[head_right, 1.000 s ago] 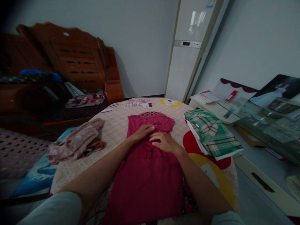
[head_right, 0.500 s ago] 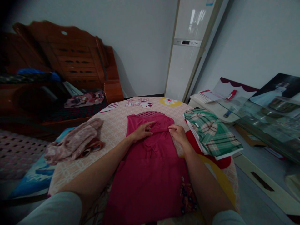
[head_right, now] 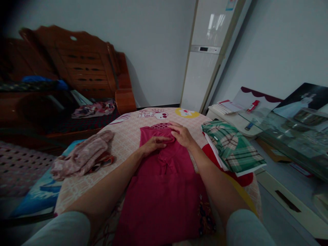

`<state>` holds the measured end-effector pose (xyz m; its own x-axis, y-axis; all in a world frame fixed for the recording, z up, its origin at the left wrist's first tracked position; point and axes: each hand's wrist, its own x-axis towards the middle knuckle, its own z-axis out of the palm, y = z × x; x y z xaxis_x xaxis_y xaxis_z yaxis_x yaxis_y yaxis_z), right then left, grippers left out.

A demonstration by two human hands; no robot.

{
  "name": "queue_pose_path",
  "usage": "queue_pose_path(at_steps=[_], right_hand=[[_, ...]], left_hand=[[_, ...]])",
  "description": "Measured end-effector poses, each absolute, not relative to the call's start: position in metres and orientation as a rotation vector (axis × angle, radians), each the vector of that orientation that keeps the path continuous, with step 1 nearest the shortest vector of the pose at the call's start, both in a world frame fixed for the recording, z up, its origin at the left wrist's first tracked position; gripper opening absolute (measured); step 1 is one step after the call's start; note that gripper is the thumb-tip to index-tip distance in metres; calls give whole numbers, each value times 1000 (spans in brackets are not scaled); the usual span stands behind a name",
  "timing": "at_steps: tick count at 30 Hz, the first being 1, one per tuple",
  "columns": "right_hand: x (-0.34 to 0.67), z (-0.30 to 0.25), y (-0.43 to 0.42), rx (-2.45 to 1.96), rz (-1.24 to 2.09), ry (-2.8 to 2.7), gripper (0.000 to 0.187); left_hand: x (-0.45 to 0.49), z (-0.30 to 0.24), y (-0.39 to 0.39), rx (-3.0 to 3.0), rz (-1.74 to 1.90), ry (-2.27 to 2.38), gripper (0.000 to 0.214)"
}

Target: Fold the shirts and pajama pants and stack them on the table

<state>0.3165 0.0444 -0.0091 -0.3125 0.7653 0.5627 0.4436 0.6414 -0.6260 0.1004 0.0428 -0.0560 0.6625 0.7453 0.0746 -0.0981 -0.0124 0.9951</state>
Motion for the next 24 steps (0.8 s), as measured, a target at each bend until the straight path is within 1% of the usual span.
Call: queue_pose_path(at_steps=[2, 5, 8, 10, 12, 16, 20, 24], right_hand=[[320, -11, 50, -1029, 442, -1891, 35], [342, -33, 49, -1274, 432, -1700, 35], [361, -62, 39, -1416, 430, -1632, 37], [367, -77, 32, -1433, 406, -1673, 37], [367, -86, 28, -1401, 361, -1754, 36], [362, -89, 27, -1299, 307, -1915, 36], [357, -89, 29, -1316, 268, -2077, 40], [354, -91, 30, -1373, 213, -2148, 43]], left_hand=[[95, -55, 43, 1370, 762, 627, 50], [89, -54, 47, 1300, 854, 667, 51], [87, -55, 53, 1303, 866, 673, 43], [90, -57, 54, 1347, 870, 706, 41], [95, -61, 55, 1411, 914, 749, 45], [106, -67, 54, 1650, 937, 770, 49], [112, -66, 52, 2021, 913, 745, 43], [112, -59, 52, 2142, 860, 808, 37]])
